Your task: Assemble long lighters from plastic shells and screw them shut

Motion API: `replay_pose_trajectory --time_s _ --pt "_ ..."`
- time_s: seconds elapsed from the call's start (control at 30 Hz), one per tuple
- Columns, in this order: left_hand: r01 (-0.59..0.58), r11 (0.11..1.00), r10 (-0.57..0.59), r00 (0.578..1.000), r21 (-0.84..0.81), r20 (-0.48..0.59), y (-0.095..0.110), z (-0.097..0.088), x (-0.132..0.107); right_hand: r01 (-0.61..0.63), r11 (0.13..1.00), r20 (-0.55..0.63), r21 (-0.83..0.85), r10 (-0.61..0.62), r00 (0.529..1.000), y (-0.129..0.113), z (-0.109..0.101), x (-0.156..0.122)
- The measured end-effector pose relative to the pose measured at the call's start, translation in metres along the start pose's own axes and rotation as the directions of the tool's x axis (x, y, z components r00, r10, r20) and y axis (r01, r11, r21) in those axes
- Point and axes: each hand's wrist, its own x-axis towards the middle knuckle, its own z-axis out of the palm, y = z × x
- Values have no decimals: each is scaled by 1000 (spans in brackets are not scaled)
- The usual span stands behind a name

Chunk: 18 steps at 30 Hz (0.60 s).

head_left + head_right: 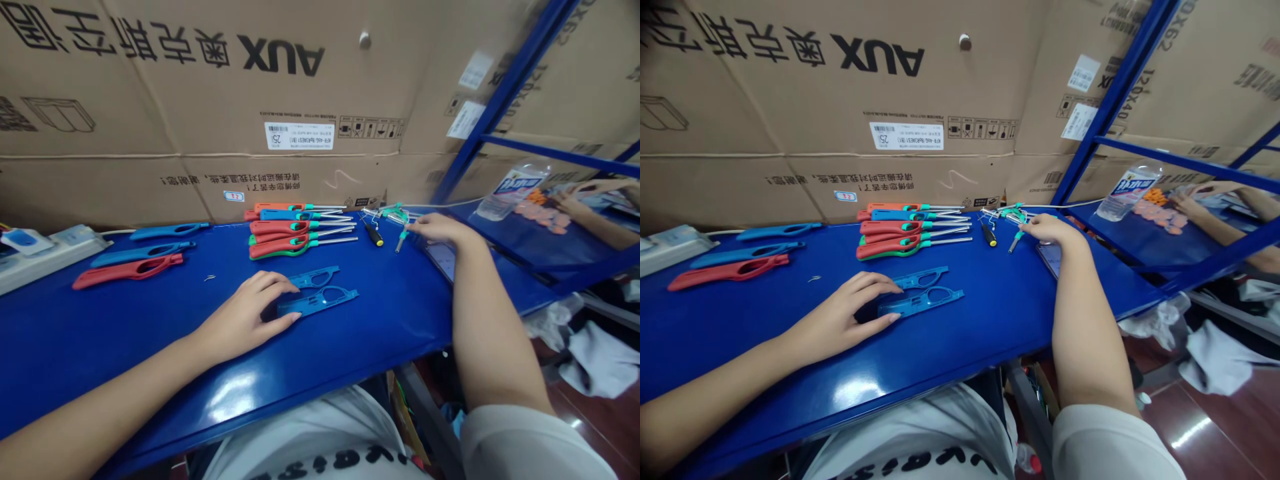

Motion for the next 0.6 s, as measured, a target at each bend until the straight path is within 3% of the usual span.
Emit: replay_pose_trajectory --time_s 0.1,0.37,0.6 --pt "-7 1000 7 1000 4 2 0 0 0 62 992 -59 -111 -69 996 -5 2 4" --pt "-10 1000 10 1000 11 5 -1 0 1 120 985 -65 -128 -129 990 -6 17 8" --pt "-41 999 41 999 24 11 -1 -1 1 57 980 -83 -190 -74 994 -12 24 12"
